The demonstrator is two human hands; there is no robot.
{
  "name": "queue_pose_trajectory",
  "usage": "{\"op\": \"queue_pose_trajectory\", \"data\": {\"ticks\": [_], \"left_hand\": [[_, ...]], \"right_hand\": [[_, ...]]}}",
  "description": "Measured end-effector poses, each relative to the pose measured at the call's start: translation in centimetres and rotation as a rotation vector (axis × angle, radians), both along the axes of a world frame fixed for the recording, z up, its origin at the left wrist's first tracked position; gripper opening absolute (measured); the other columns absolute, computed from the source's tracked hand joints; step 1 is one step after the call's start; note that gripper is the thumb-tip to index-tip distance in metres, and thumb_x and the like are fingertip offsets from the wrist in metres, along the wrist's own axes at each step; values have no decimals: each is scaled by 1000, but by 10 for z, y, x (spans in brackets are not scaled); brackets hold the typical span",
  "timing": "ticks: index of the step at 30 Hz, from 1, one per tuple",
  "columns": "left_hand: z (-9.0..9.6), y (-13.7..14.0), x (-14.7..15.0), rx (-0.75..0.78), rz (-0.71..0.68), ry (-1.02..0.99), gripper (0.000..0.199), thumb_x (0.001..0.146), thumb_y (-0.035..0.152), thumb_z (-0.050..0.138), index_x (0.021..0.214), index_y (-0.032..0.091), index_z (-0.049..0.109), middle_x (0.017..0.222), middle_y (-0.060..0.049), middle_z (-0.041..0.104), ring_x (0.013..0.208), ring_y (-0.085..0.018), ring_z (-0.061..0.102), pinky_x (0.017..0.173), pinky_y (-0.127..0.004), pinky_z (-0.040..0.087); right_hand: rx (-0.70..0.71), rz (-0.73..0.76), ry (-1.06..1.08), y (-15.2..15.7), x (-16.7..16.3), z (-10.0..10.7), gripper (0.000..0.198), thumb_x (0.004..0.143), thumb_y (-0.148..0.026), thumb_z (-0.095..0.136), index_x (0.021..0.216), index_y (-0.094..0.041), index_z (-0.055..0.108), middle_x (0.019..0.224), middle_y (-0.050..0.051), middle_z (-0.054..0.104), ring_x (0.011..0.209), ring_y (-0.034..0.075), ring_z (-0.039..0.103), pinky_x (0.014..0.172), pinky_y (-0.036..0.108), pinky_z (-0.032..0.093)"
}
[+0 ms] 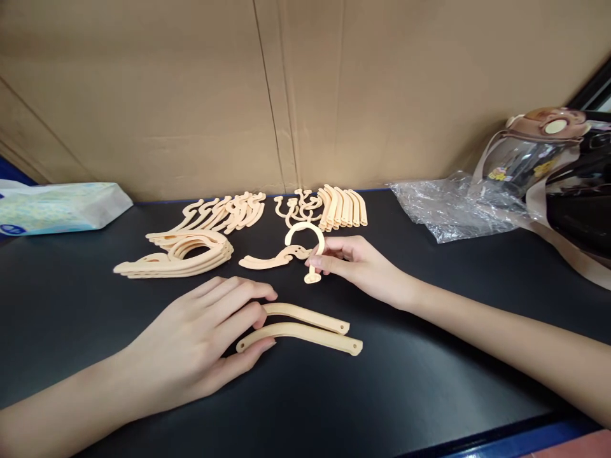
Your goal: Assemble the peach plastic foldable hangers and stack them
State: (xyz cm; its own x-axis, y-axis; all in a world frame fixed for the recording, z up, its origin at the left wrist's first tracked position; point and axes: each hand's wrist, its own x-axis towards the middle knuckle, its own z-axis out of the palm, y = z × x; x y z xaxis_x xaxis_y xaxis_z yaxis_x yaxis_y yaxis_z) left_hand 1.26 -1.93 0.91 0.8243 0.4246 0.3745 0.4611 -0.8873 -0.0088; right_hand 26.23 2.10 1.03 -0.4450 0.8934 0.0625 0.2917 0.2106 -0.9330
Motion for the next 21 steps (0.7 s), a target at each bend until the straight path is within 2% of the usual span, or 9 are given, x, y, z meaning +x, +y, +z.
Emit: {"op": "queue_pose_trajectory", "data": {"ticks": [2,4,8,10,12,16,21], "left_hand": [[1,-3,1,-26,45,-78,9,94,22,55,88,17,53,108,-8,63,91,-21,57,75,-34,39],[4,-5,1,-126,107,-188,11,94,24,58,86,17,54,105,-5,63,90,-18,57,78,-32,41],[14,1,0,-555,236,-444,15,92,32,62,83,20,59,79,2,61,70,-12,54,64,-25,43],[18,6,-2,-785,289,-621,15,90,34,64,81,22,62,75,4,60,67,-10,53,60,-22,43],[20,11,-4,-944,307,-806,13,87,34,67,82,23,64,78,4,61,70,-9,54,63,-19,44],[21,18,-12,-1118,327,-1045,14,84,38,73,85,25,70,80,3,59,73,-8,51,69,-16,47],[16,25,-17,-1271,318,-1212,17,83,39,73,82,22,70,87,0,58,83,-10,53,75,-17,50]], "right_hand": [[-3,8,7,0,0,0,30,86,-47,64,84,-18,68,77,1,64,79,16,56,78,31,43],[-9,11,14,0,0,0,29,86,-47,65,84,-18,68,77,1,64,78,16,56,78,30,43],[-10,17,21,0,0,0,29,85,-46,65,83,-18,68,78,0,64,79,16,57,80,31,44],[-12,35,19,0,0,1,28,86,-45,65,85,-18,68,80,0,65,83,16,59,83,30,44],[-32,55,10,0,0,2,29,86,-45,64,85,-17,68,82,1,66,84,16,60,82,30,44],[-65,70,29,0,-1,5,27,86,-44,64,84,-18,66,79,1,65,78,17,60,74,30,45],[-41,119,57,1,0,4,20,86,-38,64,81,-19,65,76,0,64,76,15,59,78,30,45]]}}
